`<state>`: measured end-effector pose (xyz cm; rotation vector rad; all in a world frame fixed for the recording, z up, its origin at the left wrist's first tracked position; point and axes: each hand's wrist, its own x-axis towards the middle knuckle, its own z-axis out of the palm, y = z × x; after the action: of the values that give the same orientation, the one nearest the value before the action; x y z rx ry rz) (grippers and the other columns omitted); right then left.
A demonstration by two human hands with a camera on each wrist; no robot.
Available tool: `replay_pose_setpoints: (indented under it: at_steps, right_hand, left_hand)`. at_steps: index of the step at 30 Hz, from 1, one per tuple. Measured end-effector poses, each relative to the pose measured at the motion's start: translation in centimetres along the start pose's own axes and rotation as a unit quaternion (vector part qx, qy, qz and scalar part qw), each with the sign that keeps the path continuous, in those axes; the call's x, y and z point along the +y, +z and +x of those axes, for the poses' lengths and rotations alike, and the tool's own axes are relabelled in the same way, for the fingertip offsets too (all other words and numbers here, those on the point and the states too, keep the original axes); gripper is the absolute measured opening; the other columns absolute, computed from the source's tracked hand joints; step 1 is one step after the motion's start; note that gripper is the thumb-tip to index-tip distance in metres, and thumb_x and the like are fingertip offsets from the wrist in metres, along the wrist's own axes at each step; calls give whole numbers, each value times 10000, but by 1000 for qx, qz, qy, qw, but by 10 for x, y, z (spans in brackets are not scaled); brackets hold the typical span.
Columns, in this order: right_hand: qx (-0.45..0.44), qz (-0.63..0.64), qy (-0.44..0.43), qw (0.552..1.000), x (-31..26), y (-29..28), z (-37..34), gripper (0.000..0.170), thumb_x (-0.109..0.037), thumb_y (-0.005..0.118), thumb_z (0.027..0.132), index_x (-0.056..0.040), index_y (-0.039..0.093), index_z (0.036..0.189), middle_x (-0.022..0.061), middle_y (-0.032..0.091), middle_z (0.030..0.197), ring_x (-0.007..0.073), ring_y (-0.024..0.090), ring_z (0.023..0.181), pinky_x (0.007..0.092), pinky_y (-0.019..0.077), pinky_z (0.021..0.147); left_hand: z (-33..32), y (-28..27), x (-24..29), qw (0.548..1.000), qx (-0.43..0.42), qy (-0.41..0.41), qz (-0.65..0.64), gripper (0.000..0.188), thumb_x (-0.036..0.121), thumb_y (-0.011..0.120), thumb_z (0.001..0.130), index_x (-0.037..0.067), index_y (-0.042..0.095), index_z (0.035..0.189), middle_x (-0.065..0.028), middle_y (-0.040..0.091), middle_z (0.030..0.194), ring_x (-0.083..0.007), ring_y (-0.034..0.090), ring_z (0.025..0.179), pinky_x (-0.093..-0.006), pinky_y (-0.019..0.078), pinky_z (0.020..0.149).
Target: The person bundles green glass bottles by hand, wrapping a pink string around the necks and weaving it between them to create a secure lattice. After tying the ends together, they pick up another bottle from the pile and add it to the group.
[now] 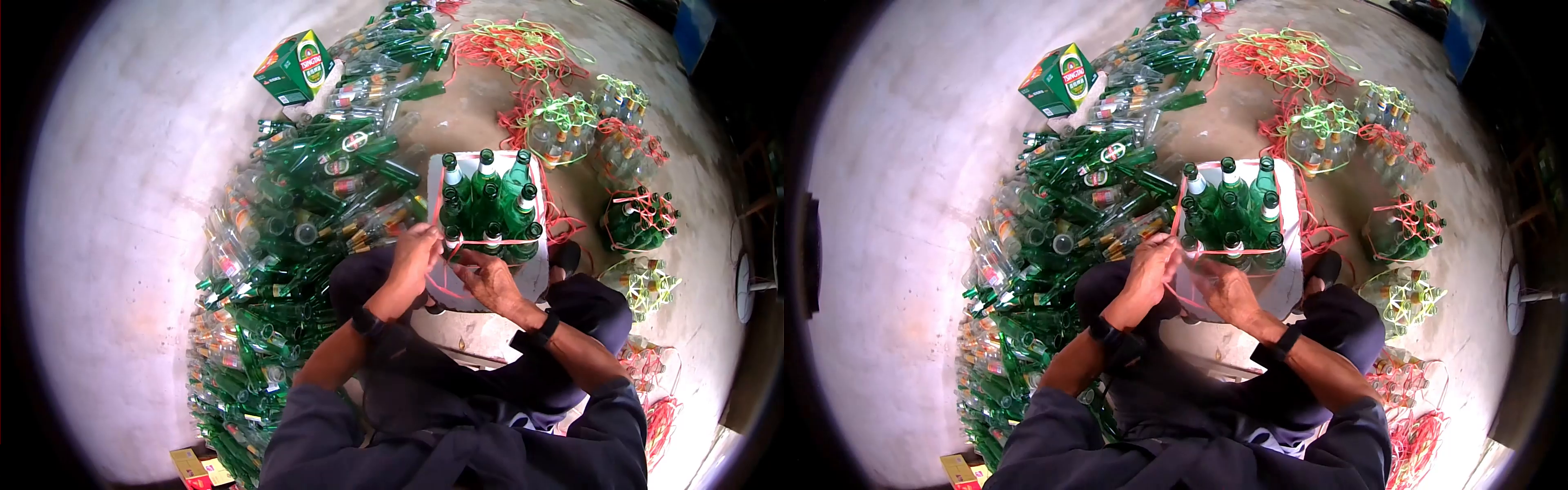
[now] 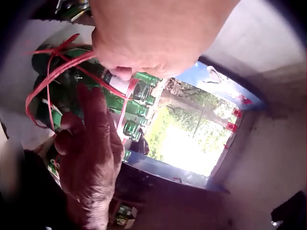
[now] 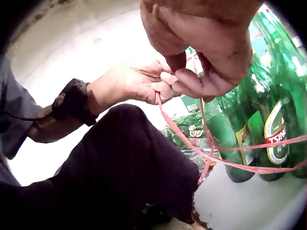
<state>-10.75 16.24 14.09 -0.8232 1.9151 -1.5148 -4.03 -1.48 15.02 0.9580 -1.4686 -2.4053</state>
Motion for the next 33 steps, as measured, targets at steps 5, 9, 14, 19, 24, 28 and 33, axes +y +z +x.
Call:
replay_pose_setpoints:
  at_steps: [5,9,14,19,24,28,33]
  right_hand:
    - [-41,-29,-12,999,-7,5,10,256,-181,624,998,46,706,1081,104,677,720,128,629,552,313,510,546]
    - [75,-64,-85,992,-2,8,17,260,-198,636,1001,48,720,1017,87,633,642,132,600,504,325,488,485]
    - [83,-15,-44,995,-4,7,17,317,-255,636,1010,47,721,970,69,641,650,123,583,509,300,482,493]
    - [86,22,-43,995,1,8,18,389,-319,640,1012,49,716,913,59,641,658,110,571,517,284,472,502]
    - [19,15,39,999,6,2,24,400,-336,656,1000,49,719,914,65,661,681,102,566,513,273,457,488]
    - [36,7,11,999,19,11,28,389,-327,659,998,51,720,928,65,669,691,97,560,507,272,457,479]
    - [56,5,-13,998,22,14,30,399,-358,671,985,37,713,957,67,671,687,99,560,511,279,465,469]
  left_hand:
    - [-6,-3,-3,914,81,211,338,236,216,616,956,7,667,859,-50,624,765,-190,575,630,-343,463,624]
    - [-8,0,0,842,129,314,419,174,157,648,914,2,651,834,-84,665,860,-248,621,764,-385,493,732]
    - [3,-1,9,824,43,469,316,61,-7,626,906,-39,647,860,-152,660,1243,-185,574,1047,-320,466,880]
    - [-1,27,21,899,4,403,170,147,-55,535,886,-56,682,888,-155,692,1242,-140,634,874,-267,488,779]
    - [14,17,18,945,-28,324,21,125,-2,568,911,-12,659,825,-132,721,966,-123,594,702,-252,438,633]
    - [24,19,16,967,89,228,-67,111,116,633,973,15,652,930,-47,631,803,-108,566,602,-219,378,504]
    - [36,19,19,979,96,168,63,155,168,666,949,49,650,851,9,559,714,-71,489,550,-224,344,471]
